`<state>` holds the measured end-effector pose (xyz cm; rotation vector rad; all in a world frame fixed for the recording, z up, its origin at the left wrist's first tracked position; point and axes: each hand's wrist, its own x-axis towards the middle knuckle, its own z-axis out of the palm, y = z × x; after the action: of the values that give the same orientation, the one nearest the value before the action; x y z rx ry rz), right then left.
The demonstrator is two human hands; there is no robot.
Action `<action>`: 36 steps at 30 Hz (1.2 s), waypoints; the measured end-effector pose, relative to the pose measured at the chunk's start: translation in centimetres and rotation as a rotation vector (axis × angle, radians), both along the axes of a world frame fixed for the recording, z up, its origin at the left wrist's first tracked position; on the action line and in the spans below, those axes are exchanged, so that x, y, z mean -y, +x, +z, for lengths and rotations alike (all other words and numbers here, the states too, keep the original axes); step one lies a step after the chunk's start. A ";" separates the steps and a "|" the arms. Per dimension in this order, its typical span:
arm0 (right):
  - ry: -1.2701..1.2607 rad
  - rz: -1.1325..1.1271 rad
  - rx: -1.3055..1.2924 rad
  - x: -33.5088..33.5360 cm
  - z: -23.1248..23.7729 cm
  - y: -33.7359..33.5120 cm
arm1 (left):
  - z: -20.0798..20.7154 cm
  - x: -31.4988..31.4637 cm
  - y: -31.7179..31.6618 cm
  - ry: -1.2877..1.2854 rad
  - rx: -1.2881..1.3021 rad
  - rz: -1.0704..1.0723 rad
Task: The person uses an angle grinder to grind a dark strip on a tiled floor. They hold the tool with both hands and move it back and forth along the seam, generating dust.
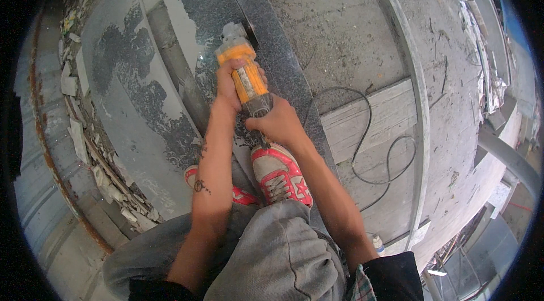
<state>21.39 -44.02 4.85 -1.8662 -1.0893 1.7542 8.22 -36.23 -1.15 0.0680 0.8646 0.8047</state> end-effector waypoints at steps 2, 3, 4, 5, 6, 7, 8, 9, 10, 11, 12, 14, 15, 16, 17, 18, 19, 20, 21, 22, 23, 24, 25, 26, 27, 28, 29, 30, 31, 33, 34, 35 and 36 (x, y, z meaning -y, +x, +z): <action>0.044 -0.007 0.016 1.4 -0.4 0.2 | 0.2 1.0 0.3 -0.005 0.020 -0.003; 0.066 -0.010 0.023 1.6 -0.3 0.2 | 0.2 1.3 0.4 -0.002 0.021 0.000; 0.053 -0.004 0.030 1.6 -0.2 0.2 | 0.2 1.6 0.4 0.001 0.023 0.004; 0.040 0.001 0.036 1.5 0.1 0.2 | 0.2 1.7 0.4 0.003 0.025 0.007; 0.030 0.007 0.040 1.4 0.3 0.1 | 0.1 1.6 0.3 0.004 0.020 0.005; 0.027 0.001 0.021 1.3 0.1 0.0 | -0.1 1.3 0.1 0.004 0.015 0.003; 0.024 -0.005 0.001 0.8 -0.4 -0.1 | -0.3 0.9 0.0 0.005 0.011 0.001; 0.024 -0.013 -0.013 0.3 -0.6 0.0 | -0.2 0.3 0.0 0.011 -0.003 -0.010; 0.001 -0.018 -0.021 -0.2 -0.6 0.0 | -0.2 -0.4 0.0 0.017 -0.016 -0.022; -0.023 -0.023 -0.028 -0.8 -0.6 0.0 | -0.1 -0.9 0.1 0.024 -0.029 -0.033; -0.048 -0.025 -0.041 -1.1 -0.7 -0.1 | -0.3 -1.2 -0.1 0.032 -0.037 -0.029; -0.072 -0.032 -0.044 -1.4 -0.2 -0.3 | -0.6 -1.5 -0.4 0.050 -0.052 -0.020; -0.088 -0.038 -0.042 -1.4 -0.1 -0.3 | -0.4 -1.4 -0.3 0.034 -0.049 -0.019; -0.073 -0.031 -0.037 -1.2 -0.2 -0.2 | -0.3 -1.1 -0.1 0.019 -0.047 -0.017; -0.057 -0.023 -0.033 -0.7 -0.3 -0.1 | -0.1 -0.7 0.0 0.004 -0.045 -0.015; -0.042 -0.015 -0.028 -0.3 -0.2 0.0 | 0.1 -0.3 0.1 -0.012 -0.016 -0.007; -0.012 -0.001 -0.017 0.2 0.1 0.1 | 0.2 0.3 0.2 -0.028 0.013 0.001; 0.018 0.014 -0.006 0.7 0.6 0.2 | 0.3 0.8 0.2 -0.044 0.042 0.010; 0.049 0.028 0.006 1.1 0.9 0.3 | 0.3 1.3 0.3 -0.043 0.040 0.014; 0.029 0.018 0.002 1.4 0.9 0.4 | 0.2 1.8 0.5 -0.043 0.038 0.018; 0.009 0.009 -0.002 1.8 0.8 0.4 | 0.0 2.1 0.6 -0.042 0.036 0.021; -0.011 -0.001 -0.007 1.9 0.7 0.5 | 0.1 2.1 0.6 -0.027 0.034 0.022; -0.004 -0.009 -0.012 1.9 0.6 0.6 | 0.2 2.1 0.7 -0.012 0.032 0.023; 0.002 -0.017 -0.017 1.7 0.6 0.6 | 0.2 2.1 0.8 0.003 0.032 0.024; 0.012 -0.021 -0.028 1.4 0.7 0.5 | 0.2 1.8 0.6 0.002 0.039 0.019; -0.010 -0.020 -0.022 0.9 0.7 0.3 | 0.0 1.2 0.3 0.001 0.047 0.013; -0.031 -0.019 -0.015 0.3 0.7 0.0 | -0.1 0.6 0.0 0.000 0.055 0.007; -0.054 -0.020 -0.003 -0.2 0.6 0.0 | -0.1 0.0 0.0 -0.010 0.038 0.005; -0.070 -0.033 -0.024 -0.7 0.4 -0.1 | -0.1 -0.6 0.0 -0.019 0.021 0.004; -0.103 -0.057 -0.067 -1.2 -0.1 -0.2 | 0.0 -1.1 -0.1 -0.026 -0.006 0.003; -0.096 -0.046 -0.067 -1.3 0.0 -0.2 | 0.0 -1.3 -0.2 -0.023 -0.015 0.004; -0.090 -0.034 -0.066 -1.3 0.1 -0.1 | 0.1 -1.3 -0.2 -0.020 -0.024 0.004; -0.085 -0.024 -0.065 -1.3 0.1 0.0 | 0.1 -1.2 -0.1 -0.031 -0.017 0.010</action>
<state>21.34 -42.69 4.96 -1.8495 -0.9787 1.8610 8.12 -35.07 -1.01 0.0436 0.8938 0.8005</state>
